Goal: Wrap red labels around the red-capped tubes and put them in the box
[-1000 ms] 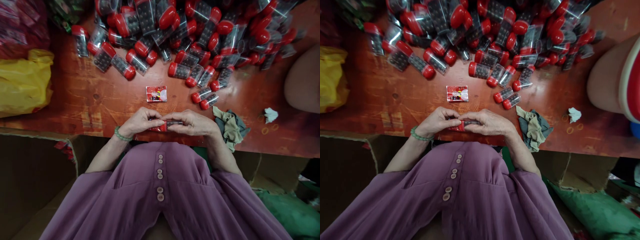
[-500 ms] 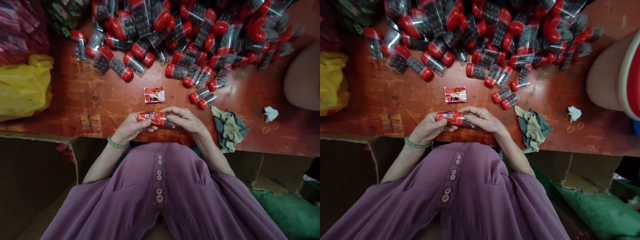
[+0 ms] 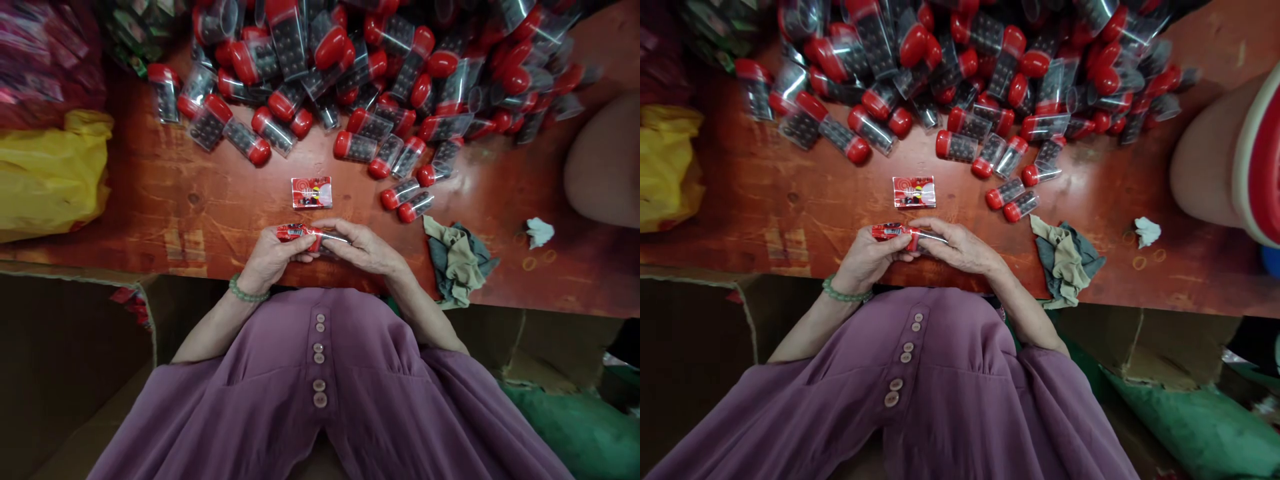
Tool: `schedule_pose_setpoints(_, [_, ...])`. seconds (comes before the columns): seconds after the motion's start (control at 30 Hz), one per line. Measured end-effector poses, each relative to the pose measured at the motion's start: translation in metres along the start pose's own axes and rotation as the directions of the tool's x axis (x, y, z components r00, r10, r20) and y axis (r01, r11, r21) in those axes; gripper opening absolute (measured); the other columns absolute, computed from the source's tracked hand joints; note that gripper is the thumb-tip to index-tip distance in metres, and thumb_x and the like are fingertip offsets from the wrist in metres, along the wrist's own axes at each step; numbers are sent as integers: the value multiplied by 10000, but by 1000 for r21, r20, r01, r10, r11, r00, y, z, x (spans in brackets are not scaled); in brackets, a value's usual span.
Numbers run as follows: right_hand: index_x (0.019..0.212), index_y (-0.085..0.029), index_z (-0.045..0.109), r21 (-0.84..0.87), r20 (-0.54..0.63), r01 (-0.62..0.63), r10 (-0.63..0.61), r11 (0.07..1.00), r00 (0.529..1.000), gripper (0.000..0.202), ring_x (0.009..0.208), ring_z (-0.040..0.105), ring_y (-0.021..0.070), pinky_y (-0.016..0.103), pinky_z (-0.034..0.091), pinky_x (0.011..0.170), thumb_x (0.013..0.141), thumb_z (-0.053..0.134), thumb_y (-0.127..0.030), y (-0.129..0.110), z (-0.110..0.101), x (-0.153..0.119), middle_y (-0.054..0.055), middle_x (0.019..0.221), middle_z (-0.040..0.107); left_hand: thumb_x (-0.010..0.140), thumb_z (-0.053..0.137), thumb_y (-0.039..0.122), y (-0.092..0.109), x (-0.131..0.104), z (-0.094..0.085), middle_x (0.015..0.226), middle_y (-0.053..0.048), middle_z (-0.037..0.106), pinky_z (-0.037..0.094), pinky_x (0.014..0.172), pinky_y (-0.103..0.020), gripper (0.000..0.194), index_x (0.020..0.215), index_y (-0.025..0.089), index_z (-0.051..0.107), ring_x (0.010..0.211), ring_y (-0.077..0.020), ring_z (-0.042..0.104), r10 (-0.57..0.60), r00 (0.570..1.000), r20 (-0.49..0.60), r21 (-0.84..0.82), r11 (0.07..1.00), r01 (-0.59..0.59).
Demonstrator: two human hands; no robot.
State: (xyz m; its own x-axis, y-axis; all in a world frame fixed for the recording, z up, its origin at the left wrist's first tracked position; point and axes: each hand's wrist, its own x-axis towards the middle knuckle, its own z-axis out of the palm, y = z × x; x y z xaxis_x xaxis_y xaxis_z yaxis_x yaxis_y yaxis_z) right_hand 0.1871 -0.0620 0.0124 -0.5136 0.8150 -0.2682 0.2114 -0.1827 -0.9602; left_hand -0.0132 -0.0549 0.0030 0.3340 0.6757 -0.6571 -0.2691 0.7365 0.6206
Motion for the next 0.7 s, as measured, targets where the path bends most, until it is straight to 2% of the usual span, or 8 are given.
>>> schedule_pose_setpoints(0.13, [1332,-220,563,100,-127,41,-28,994,992,370,1138,649,180,364,526,996,993,511,-359,2,17,2,62,1290,669,578,925,393,-3,-1,3,785,-12,754,587,697,-241,389,863,181,766,695,-126,691,132,989,-73,-242,959,-146])
schedule_pose_setpoints(0.23, [1345,-236,553,104,-197,87,-65,991,978,384,1111,665,173,364,541,988,986,522,-367,8,29,5,66,1297,671,601,908,422,-4,-4,8,886,-29,767,571,833,-290,365,855,200,768,822,-156,701,169,984,-62,-364,914,-180])
schedule_pose_setpoints(0.43, [1372,-242,514,-110,-287,163,-189,980,939,393,1129,679,181,361,558,991,987,522,-324,11,36,12,85,1325,663,635,891,353,-5,1,14,819,-12,759,538,862,-285,246,778,197,765,784,-136,681,181,977,-110,-339,917,-208])
schedule_pose_setpoints(0.6, [1452,-242,408,-384,-237,273,-380,882,894,478,1222,649,203,380,555,1034,987,521,-262,13,36,13,110,1381,630,554,919,292,-4,9,14,794,5,751,533,830,-264,280,755,196,751,749,-122,672,144,978,-150,-347,919,-189])
schedule_pose_setpoints(0.7, [1478,-241,366,-420,-227,277,-396,864,890,503,1232,646,210,397,561,1035,996,504,-270,15,36,14,118,1385,625,532,930,294,-4,12,15,788,3,750,545,806,-272,306,755,191,748,735,-130,674,142,979,-147,-349,919,-186])
